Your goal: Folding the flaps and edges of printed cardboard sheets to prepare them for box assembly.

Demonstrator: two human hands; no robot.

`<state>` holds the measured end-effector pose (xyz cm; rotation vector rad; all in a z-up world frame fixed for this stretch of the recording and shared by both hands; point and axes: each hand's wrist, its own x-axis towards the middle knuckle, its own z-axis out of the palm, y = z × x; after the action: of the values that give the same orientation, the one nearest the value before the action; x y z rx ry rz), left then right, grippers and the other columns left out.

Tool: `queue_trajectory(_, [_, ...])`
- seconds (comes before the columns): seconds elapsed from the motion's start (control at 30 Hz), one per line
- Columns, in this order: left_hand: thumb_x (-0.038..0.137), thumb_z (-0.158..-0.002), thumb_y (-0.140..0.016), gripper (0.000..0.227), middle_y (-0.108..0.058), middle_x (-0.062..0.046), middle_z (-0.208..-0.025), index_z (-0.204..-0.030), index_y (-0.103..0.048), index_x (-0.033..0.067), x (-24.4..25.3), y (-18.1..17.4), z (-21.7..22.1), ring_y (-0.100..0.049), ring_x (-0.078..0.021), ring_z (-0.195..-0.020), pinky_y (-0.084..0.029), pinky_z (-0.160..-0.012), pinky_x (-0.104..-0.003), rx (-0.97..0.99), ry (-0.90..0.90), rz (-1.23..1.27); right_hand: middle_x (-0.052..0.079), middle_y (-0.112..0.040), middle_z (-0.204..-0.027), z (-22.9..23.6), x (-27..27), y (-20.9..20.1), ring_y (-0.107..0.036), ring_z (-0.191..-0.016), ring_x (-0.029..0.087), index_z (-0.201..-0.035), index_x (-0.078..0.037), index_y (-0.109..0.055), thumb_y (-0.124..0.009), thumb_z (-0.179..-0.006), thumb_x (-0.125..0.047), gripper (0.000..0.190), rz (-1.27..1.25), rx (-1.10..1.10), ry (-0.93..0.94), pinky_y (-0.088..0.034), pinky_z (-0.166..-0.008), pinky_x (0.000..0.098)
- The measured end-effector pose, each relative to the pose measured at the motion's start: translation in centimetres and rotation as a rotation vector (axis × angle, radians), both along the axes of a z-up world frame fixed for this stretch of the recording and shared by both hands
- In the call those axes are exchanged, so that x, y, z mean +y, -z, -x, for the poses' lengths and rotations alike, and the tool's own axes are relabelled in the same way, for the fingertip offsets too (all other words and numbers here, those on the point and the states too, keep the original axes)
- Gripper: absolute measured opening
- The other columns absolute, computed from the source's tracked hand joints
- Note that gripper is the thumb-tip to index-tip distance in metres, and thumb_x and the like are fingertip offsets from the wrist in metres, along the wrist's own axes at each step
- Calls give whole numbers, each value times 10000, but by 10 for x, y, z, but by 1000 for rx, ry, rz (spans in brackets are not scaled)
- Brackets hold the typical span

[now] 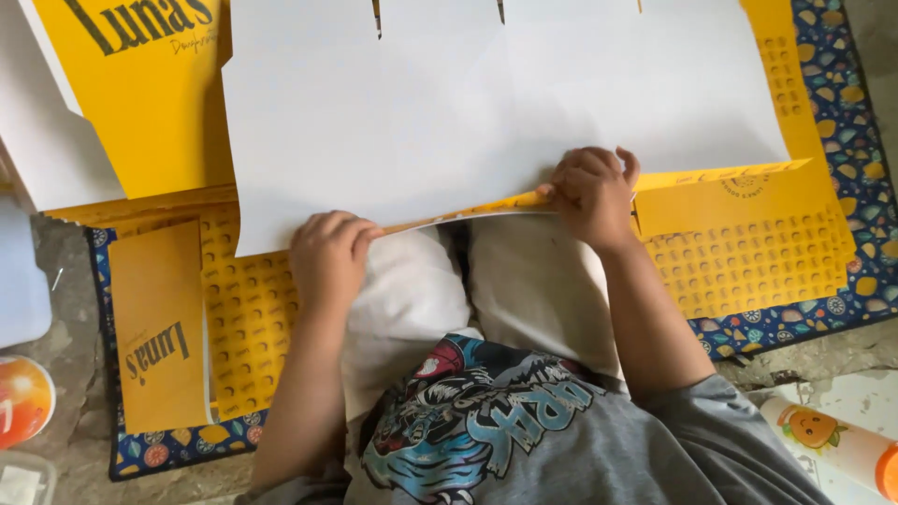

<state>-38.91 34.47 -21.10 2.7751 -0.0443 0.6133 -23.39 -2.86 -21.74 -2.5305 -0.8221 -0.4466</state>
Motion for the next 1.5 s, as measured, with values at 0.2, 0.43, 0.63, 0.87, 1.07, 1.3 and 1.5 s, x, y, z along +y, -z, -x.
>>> queue_trajectory(0.2, [356, -987, -668, 177, -729, -22, -866, -987, -760, 205, 1, -68, -30, -725, -305, -875, -551, -770, -442, 566, -56, 225, -22, -650, -1188, -12, -3, -6, -548, -1346, 316, -908, -172, -745, -876, -886, -370, 239, 39, 59, 52, -205, -1135, 627])
queue_trajectory(0.43, [312, -838, -775, 349, -766, 32, -909, -1147, -623, 253, -3, -62, -72, -726, -240, -994, -520, -877, -413, 868, -198, 386, 37, -588, -1467, -12, 6, -21, -323, -1541, 409, -904, -176, -767, -869, -919, -325, 182, 44, 176, 129, -41, -1182, 703])
queue_trajectory(0.63, [-29, -724, -737, 281, -624, -132, -976, -984, -670, 52, -94, -48, -63, -626, -398, -1033, -477, -912, -497, 51, 264, 21, 129, -473, -1615, -8, 11, -20, -215, -1564, 439, -1192, -127, -696, -847, -866, -395, 448, 107, 241, 188, 35, -1181, 713])
queue_trajectory(0.87, [737, -1027, -349, 920, -38, -142, -1712, -1649, -178, 81, -174, -6, -103, -59, -327, -1586, -82, -1126, -822, 263, 338, -195, 209, -321, -1658, -18, 5, -6, -26, -1530, 453, -1385, -138, -619, -876, -793, -351, 679, 42, 178, 143, 86, -1155, 707])
queue_trajectory(1.07, [618, -1058, -248, 813, 29, -121, -1715, -1649, -75, 88, -148, -12, -107, 44, -312, -1572, -4, -1097, -829, 461, 299, -126, 214, -268, -1673, -22, 5, -4, 19, -1525, 443, -1428, -135, -596, -872, -798, -357, 723, 55, 203, 132, 89, -1156, 707])
queue_trajectory(1.3, [542, -1064, -248, 763, 139, -49, -1702, -1641, 39, 135, -23, -52, -65, 156, -262, -1538, 57, -1085, -837, 724, -93, -79, 220, -238, -1687, -19, 5, -9, 72, -1519, 408, -1428, -105, -601, -864, -836, -417, 719, 39, 249, 116, 107, -1174, 649])
queue_trajectory(1.5, [449, -1082, -375, 766, 67, -150, -1715, -1650, -36, 63, 12, -19, -50, 171, -336, -1525, 163, -953, -881, 556, -145, -9, 223, -230, -1707, -18, 4, -6, 101, -1522, 375, -1451, -93, -595, -837, -881, -225, 633, 71, 226, 92, 177, -1126, 657])
